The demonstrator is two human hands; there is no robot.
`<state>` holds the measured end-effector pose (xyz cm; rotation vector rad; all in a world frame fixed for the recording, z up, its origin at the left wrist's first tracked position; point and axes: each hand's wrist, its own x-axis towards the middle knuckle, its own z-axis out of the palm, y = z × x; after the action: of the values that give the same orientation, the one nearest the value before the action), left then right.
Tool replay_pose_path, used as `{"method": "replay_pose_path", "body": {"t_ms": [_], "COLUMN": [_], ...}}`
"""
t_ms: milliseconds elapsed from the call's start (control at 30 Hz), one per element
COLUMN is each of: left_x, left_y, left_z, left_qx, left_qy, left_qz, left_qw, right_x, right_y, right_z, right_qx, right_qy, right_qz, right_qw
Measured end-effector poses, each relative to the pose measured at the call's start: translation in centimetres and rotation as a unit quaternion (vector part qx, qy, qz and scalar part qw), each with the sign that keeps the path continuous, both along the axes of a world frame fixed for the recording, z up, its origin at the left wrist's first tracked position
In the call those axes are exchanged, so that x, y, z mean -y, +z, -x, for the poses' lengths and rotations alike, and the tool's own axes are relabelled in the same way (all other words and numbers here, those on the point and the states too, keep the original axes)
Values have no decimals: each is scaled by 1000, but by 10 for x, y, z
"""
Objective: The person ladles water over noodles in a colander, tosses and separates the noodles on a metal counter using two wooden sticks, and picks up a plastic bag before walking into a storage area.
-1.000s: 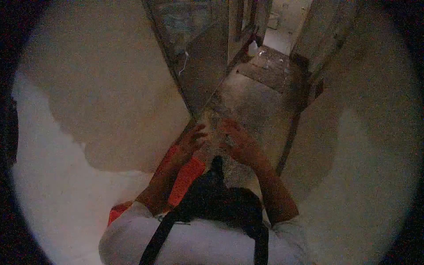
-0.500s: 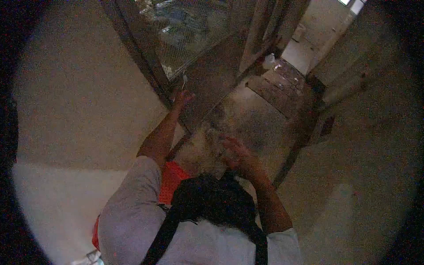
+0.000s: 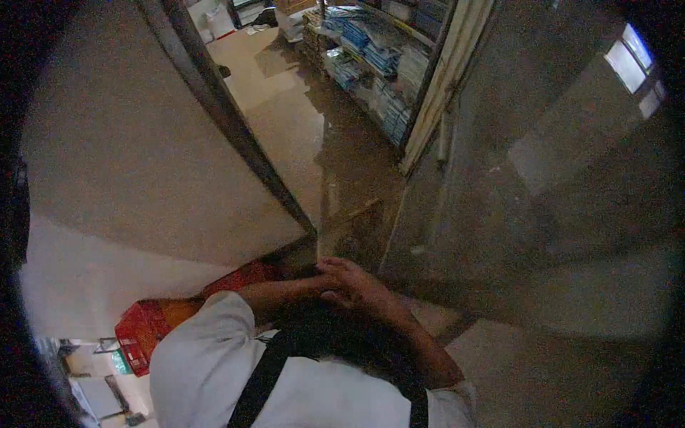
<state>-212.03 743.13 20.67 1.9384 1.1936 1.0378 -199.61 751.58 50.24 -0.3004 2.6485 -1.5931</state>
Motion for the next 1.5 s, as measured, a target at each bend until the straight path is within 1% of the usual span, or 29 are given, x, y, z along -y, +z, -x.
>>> {"method": "replay_pose_path", "body": {"t_ms": [33, 67, 100, 133, 167, 200, 233, 300, 400, 500, 600, 700, 800, 867, 900, 1000, 1100, 1200, 1267, 1300, 1367, 1500], "left_x": [-12, -23, -26, -27, -27, -30, -38, -54, -77, -94, -107, -117, -129, -121, -119, -122, -137, -150, -158, -162, -163, -154], "left_y": [22, 46, 79, 129, 178, 202, 207, 206, 203, 201, 211, 220, 210, 180, 173, 181, 189, 200, 192, 188, 194, 198], "left_z": [24, 46, 68, 83, 99, 120, 139, 176, 210, 246, 278, 324, 372, 404, 422, 467, 522, 585, 631, 657, 714, 829], "left_qx": [31, 65, 103, 153, 214, 266, 259, 247, 303, 261, 249, 187, 268, 307, 327, 391, 378, 338, 353, 358, 367, 366], "left_qy": [-2, 21, 67, 150, 232, 309, 340, 400, 429, 413, 411, 444, 513, 579, 612, 703, 718, 732, 736, 736, 722, 708], "left_qz": [4, 19, 41, 99, 149, 200, 208, 221, 198, 147, 174, 97, 157, 148, 138, 84, 25, 28, 29, 31, 23, 13], "left_qw": [1000, 997, 992, 972, 937, 891, 880, 854, 827, 860, 860, 871, 800, 741, 707, 588, 584, 591, 576, 574, 586, 604], "right_x": [-15, -36, -48, -65, -79, -96, -118, -158, -211, -243, -255, -276, -306, -324, -333, -336, -321, -306, -292, -290, -291, -312], "right_y": [0, -2, -7, -11, -23, -35, -31, -21, -8, 14, 28, 12, 0, -10, -8, 2, 12, 13, 20, 22, 19, 8], "right_z": [10, 16, 16, 25, 35, 49, 68, 112, 177, 252, 328, 412, 499, 560, 593, 683, 765, 833, 877, 900, 952, 1049], "right_qx": [0, -1, -4, -1, 1, 3, 6, 10, 46, -24, -27, 16, 76, 57, 44, 96, 49, -47, -33, -27, -31, -24], "right_qy": [-28, -57, -86, -115, -145, -175, -189, -215, -225, -197, -185, -140, -96, -39, -6, 79, 178, 273, 309, 322, 333, 312], "right_qz": [-27, -54, -83, -55, -28, 0, -43, -129, -104, -59, -64, -92, 11, -40, -69, -70, -136, -121, -102, -92, -113, -132], "right_qw": [999, 997, 993, 992, 989, 984, 981, 968, 968, 978, 980, 986, 992, 997, 997, 990, 973, 953, 945, 942, 936, 941]}}
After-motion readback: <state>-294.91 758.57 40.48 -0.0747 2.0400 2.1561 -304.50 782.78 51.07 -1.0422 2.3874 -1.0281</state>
